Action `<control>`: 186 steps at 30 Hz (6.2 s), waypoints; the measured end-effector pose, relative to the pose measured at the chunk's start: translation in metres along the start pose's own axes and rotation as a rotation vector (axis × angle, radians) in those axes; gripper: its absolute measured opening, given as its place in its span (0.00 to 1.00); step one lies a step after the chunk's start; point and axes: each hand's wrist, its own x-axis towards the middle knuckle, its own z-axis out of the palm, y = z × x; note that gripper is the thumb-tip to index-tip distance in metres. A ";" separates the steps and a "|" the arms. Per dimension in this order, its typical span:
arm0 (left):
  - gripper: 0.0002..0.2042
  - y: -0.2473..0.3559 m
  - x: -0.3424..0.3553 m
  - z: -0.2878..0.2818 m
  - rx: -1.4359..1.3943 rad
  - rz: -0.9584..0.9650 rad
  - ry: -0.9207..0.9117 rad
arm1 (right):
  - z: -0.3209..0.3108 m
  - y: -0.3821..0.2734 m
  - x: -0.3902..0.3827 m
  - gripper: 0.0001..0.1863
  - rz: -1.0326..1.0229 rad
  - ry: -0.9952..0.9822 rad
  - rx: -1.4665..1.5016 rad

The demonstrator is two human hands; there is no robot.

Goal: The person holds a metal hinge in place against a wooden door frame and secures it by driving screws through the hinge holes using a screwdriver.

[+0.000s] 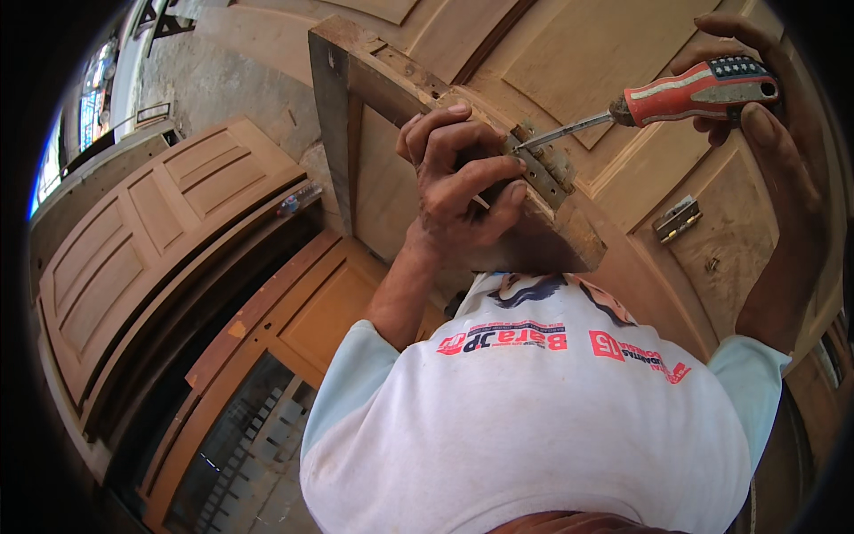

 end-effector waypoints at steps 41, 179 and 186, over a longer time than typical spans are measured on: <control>0.09 0.001 -0.002 0.001 0.005 0.003 0.018 | -0.032 0.011 0.038 0.28 0.275 -0.321 0.115; 0.08 -0.001 -0.001 0.015 0.001 -0.009 0.205 | 0.005 -0.088 0.025 0.18 -0.154 -0.548 -0.681; 0.06 0.003 0.000 0.019 -0.019 -0.027 0.197 | 0.001 -0.066 0.060 0.18 -0.105 -0.474 -0.685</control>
